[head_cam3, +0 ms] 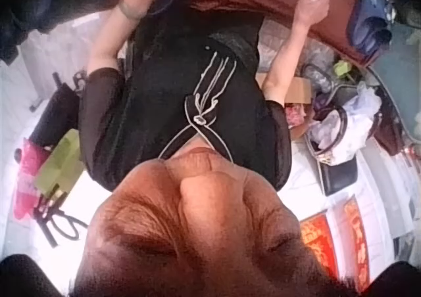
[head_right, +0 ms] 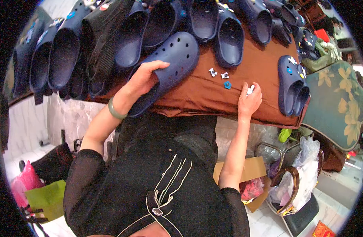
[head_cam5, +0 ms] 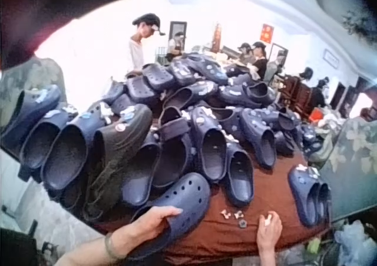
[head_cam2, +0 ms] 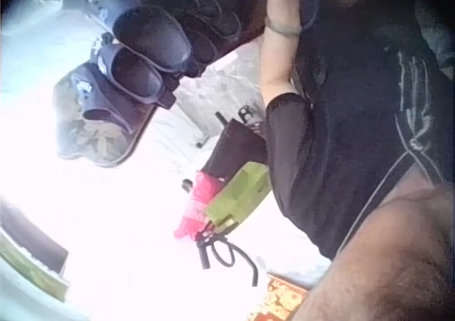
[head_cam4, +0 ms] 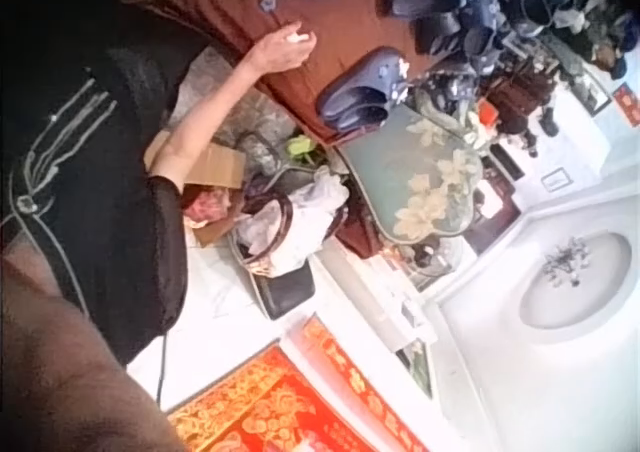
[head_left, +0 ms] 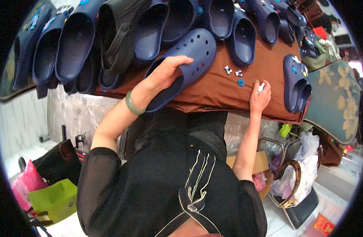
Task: Attaching decorative charms and accessories to the holes of rubber clogs.
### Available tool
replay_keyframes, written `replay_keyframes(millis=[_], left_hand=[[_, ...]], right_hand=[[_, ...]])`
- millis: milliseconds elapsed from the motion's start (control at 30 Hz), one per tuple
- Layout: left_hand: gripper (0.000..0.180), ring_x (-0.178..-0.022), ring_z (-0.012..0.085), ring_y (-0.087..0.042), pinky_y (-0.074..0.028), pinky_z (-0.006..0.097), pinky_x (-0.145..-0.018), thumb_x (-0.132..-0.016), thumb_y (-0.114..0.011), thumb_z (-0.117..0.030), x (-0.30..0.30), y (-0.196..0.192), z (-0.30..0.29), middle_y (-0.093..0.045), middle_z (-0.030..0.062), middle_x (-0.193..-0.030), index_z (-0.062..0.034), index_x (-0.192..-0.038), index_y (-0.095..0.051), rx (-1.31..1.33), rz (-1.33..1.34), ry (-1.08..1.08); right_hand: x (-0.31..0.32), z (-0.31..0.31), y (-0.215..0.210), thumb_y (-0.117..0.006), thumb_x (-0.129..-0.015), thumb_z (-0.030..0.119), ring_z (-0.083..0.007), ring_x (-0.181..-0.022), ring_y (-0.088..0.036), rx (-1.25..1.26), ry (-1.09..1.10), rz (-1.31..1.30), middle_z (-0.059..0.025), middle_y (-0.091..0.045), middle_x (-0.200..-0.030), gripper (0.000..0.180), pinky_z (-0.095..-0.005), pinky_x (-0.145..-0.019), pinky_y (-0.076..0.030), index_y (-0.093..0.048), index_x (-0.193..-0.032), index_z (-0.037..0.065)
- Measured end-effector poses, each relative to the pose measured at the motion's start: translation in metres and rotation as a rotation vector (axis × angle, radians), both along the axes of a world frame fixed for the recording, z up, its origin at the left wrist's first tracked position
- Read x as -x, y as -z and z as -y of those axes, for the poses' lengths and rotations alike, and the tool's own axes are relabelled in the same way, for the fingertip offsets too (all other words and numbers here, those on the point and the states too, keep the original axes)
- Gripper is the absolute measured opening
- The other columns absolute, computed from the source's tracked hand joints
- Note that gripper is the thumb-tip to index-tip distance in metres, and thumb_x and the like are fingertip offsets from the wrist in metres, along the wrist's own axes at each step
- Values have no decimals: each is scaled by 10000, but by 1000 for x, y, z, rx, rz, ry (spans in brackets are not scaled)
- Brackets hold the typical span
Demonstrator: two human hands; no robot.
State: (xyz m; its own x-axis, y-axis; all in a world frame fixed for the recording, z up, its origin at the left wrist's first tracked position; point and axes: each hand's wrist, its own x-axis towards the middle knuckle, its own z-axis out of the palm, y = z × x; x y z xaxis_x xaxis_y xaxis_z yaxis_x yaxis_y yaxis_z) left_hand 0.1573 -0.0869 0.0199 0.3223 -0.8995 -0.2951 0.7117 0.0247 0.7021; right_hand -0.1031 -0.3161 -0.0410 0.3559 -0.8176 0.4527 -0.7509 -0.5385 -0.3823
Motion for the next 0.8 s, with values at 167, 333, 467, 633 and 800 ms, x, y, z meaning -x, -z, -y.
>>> replay_keyframes(millis=[167, 333, 467, 633, 800], left_hand=[[367, -963, 226, -635, -479, 373, -905, -841, -581, -166, -7, 12, 10, -655, 119, -1077, 40, -1145, -581, 31, 4, 30], [333, -956, 206, -637, -478, 355, -893, -897, -551, -223, -16, 6, 13, -664, 109, -1074, -1, -1141, -597, 108, 32, 47], [673, -922, 231, -631, -446, 400, -891, -840, -548, -605, -16, -10, -2, -675, 107, -1011, -13, -1157, -603, -180, 237, 97], [514, -782, 161, -616, -472, 280, -722, -869, -598, -481, -13, -49, -158, -670, 101, -866, 23, -957, -650, 70, 878, -553], [325, -886, 173, -635, -487, 316, -822, -977, -467, -260, -29, 54, -254, -672, 109, -987, 15, -1103, -588, -278, 717, -1223]], right_hand=[[6, 7, 2, -596, -865, 374, -363, -923, -586, 54, 35, -20, -185, -634, -977, 378, -465, -801, -444, -600, -1053, 47], [-7, 18, 8, -594, -861, 392, -386, -909, -603, 101, -24, -33, -210, -641, -972, 402, -463, -804, -462, -617, -1022, 24], [15, 40, 13, -580, -866, 447, -338, -982, -609, -35, -32, -30, -193, -640, -1060, 510, -425, -859, -463, -599, -1108, -1], [25, 58, 16, -488, -922, 460, -394, -1029, -567, 49, -112, -152, -237, -600, -1129, 544, -445, -881, -437, -578, -1159, -21], [7, 35, 12, -434, -890, 408, -413, -962, -559, 22, -105, -189, -269, -606, -1041, 537, -473, -846, -405, -594, -1092, -63]])
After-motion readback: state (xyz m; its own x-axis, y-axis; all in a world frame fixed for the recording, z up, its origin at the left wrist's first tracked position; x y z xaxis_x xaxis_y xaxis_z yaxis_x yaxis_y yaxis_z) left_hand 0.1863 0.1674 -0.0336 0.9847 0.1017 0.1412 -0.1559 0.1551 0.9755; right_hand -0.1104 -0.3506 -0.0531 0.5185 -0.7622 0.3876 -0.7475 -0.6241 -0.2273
